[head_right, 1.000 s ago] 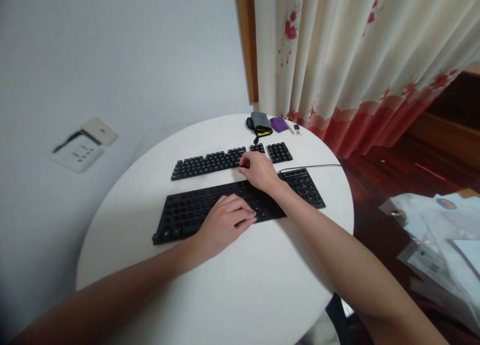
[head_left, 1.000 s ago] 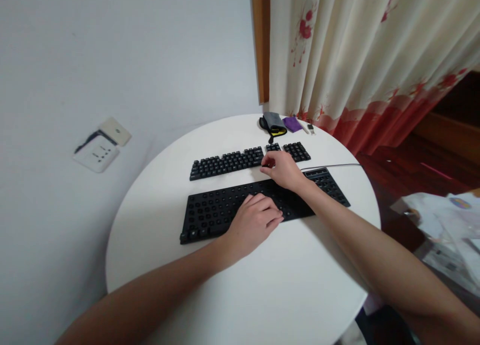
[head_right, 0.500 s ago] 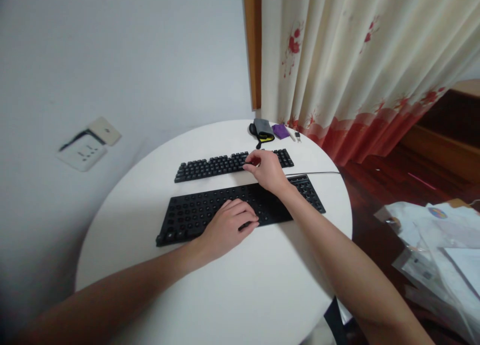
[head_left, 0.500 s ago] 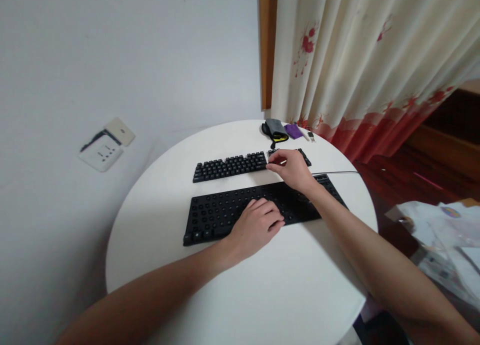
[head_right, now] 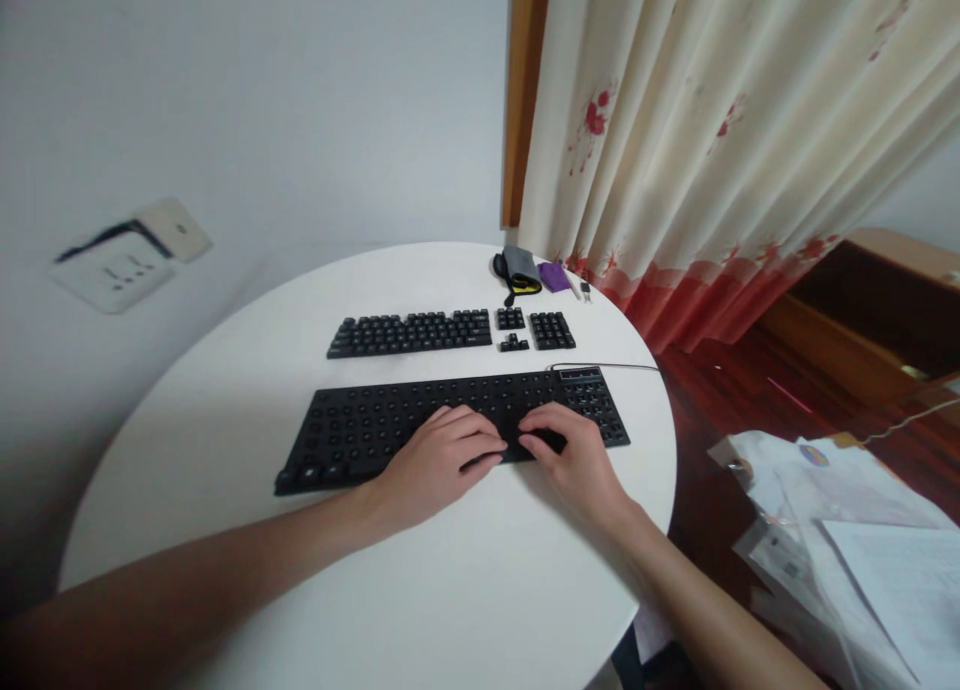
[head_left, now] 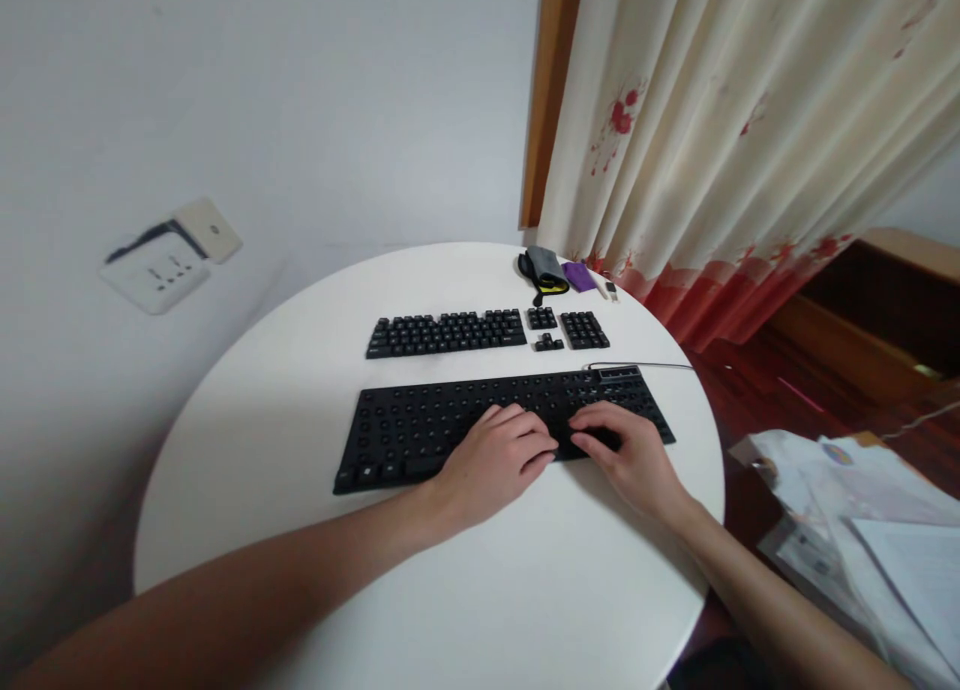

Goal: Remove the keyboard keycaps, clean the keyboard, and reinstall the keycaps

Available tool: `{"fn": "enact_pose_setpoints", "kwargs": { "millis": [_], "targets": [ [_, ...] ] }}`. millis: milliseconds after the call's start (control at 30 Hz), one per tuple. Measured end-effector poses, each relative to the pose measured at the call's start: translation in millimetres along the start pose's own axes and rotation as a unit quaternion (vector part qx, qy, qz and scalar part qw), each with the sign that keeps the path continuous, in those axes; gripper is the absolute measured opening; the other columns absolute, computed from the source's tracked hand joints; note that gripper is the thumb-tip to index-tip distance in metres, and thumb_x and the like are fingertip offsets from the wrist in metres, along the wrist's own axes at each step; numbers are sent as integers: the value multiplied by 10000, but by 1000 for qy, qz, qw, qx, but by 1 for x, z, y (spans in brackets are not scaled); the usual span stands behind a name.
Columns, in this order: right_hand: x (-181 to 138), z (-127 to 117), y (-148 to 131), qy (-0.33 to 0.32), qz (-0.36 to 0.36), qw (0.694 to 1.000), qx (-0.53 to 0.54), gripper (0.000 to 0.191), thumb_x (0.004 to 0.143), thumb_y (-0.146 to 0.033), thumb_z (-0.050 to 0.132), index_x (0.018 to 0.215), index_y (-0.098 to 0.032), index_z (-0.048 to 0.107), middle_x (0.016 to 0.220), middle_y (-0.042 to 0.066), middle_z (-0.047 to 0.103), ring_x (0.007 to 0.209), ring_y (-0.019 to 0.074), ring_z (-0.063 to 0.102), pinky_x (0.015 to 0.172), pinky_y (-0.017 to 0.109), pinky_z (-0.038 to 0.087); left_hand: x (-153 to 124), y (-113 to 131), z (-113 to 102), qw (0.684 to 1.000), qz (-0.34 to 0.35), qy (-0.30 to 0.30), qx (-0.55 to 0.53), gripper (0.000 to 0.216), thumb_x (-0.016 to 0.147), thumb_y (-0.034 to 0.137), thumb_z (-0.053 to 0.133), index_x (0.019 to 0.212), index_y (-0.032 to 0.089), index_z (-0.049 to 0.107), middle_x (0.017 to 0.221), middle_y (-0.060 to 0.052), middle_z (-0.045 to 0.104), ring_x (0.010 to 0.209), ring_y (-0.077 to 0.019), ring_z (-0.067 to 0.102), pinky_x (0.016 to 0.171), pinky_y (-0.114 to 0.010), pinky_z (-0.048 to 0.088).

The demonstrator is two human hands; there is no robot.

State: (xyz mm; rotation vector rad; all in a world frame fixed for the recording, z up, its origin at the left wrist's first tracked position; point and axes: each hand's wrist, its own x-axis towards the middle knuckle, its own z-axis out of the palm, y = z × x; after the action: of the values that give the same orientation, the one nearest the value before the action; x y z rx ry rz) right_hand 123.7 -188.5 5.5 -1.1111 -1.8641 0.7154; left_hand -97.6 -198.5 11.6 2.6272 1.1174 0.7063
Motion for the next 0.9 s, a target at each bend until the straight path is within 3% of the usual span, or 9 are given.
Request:
{"fn": "enact_pose_setpoints", "kwargs": {
  "millis": [333, 900],
  "targets": [
    [-12, 6, 1, -16, -24, 1000, -11, 83, 869, -242, 695, 909, -306, 728, 956, 59, 738, 953, 277, 660, 853, 463, 533, 1, 1, 1, 1000, -5, 5, -1, 143, 962, 257, 591, 1032, 236, 714, 1036, 3, 699, 984, -181, 575, 853, -360, 390],
    [-14, 8, 7, -19, -87, 994, -57, 82, 898, -184, 669, 957, -238, 685, 962, 63, 708, 934, 241, 620, 824, 421, 516, 1, 0, 1, 1000, -6, 0, -6, 147, 962, 253, 587, 1032, 233, 715, 1029, 7, 698, 985, -182, 574, 862, -356, 401]
  ]
}}
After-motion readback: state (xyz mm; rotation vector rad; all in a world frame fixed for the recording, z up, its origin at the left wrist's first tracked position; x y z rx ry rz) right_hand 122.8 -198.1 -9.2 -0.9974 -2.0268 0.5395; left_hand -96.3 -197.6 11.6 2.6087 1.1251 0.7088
